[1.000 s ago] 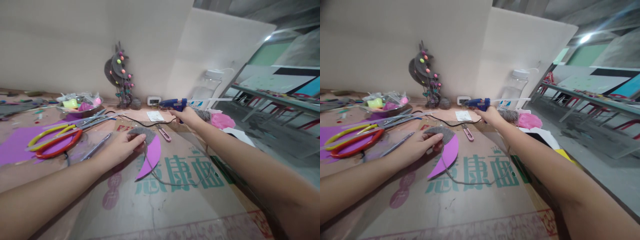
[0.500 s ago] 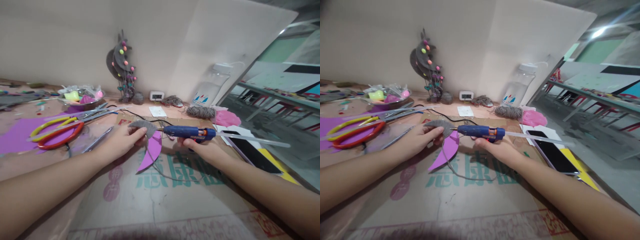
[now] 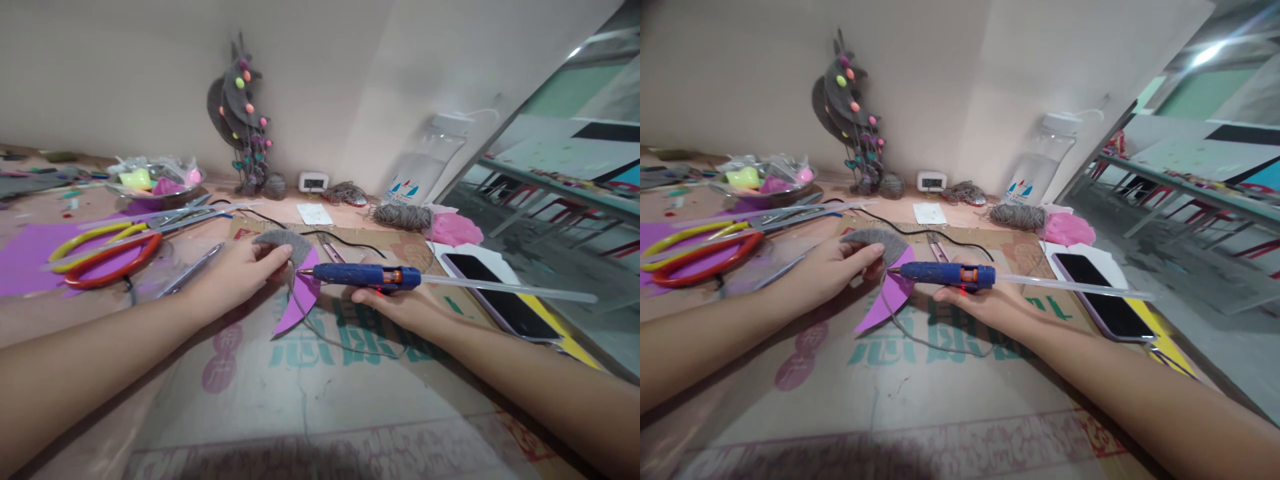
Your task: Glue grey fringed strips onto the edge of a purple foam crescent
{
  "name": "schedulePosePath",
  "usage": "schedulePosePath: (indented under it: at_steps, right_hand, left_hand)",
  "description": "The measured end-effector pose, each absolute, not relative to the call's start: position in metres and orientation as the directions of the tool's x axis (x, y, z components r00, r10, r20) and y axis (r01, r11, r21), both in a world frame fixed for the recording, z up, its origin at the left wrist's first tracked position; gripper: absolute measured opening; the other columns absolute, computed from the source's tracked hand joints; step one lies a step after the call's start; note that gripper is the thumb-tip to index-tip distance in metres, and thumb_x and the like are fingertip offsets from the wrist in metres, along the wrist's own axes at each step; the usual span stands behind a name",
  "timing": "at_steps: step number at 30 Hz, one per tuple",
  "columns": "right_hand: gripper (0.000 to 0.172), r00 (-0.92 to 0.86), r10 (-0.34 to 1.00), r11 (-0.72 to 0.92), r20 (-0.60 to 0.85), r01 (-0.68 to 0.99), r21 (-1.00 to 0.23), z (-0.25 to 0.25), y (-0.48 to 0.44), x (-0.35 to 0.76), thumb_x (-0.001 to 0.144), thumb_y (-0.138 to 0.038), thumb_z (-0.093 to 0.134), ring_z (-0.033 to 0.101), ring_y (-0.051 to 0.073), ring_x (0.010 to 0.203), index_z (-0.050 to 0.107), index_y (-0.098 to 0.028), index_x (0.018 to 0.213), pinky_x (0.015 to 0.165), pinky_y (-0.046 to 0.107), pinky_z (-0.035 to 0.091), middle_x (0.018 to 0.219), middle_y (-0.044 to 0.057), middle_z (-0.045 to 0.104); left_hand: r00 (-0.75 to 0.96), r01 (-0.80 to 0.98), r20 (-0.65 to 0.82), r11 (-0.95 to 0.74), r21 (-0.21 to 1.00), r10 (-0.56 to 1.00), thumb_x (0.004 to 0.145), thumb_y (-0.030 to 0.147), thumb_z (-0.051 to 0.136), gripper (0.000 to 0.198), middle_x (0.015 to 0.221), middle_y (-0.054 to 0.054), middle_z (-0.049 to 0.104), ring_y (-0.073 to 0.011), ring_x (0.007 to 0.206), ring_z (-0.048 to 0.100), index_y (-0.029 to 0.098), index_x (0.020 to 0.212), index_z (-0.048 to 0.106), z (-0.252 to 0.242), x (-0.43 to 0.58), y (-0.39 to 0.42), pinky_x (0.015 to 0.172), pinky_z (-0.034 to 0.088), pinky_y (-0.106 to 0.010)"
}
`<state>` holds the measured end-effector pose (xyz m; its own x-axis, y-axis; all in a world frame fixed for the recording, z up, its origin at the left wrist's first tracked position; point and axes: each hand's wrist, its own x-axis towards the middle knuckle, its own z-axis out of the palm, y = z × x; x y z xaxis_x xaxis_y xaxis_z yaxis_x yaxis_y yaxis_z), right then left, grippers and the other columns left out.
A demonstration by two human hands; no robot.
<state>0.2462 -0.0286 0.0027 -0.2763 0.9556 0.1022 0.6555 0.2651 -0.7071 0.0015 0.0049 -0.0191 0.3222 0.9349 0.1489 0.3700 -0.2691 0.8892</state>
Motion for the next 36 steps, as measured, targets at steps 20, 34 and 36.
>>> schedulePosePath:
  at_steps: [20, 34, 36]
  right_hand:
    - [0.030, -0.258, 0.964, 0.214, 0.060, 0.628, -0.748, -0.0041, -0.0267, 0.2432, 0.064, -0.049, 0.069, 0.052, 0.015, 0.058, 0.057, -0.022, 0.066, 0.053, 0.026, 0.041, 0.062, -0.001, 0.056]
    - [0.026, -0.260, 0.965, 0.189, 0.036, 0.592, -0.784, 0.0005, -0.0308, 0.2410, 0.066, -0.046, 0.070, 0.054, 0.017, 0.057, 0.058, -0.023, 0.065, 0.055, 0.030, 0.045, 0.062, 0.000, 0.058]
    - [0.028, -0.258, 0.965, 0.198, 0.043, 0.612, -0.766, -0.0007, -0.0292, 0.2420, 0.066, -0.048, 0.070, 0.053, 0.017, 0.056, 0.057, -0.023, 0.065, 0.053, 0.030, 0.044, 0.061, 0.000, 0.057]
  left_hand:
    - [0.354, 0.425, 0.159, -0.310, 0.850, 0.922, 0.087, 0.050, 0.043, 0.042, 0.060, 0.002, 0.057, -0.0150, 0.059, 0.052, 0.019, 0.061, 0.051, -0.0204, 0.0008, 0.0045, 0.059, 0.037, -0.027]
    - [0.365, 0.430, 0.151, -0.310, 0.848, 0.919, 0.086, 0.051, 0.043, 0.041, 0.059, 0.001, 0.055, -0.0158, 0.058, 0.051, 0.020, 0.061, 0.051, -0.0185, 0.0010, 0.0038, 0.057, 0.036, -0.027]
    - [0.363, 0.439, 0.149, -0.310, 0.843, 0.920, 0.086, 0.051, 0.043, 0.041, 0.058, 0.001, 0.055, -0.0162, 0.058, 0.051, 0.020, 0.060, 0.051, -0.0187, 0.0014, 0.0039, 0.057, 0.036, -0.027]
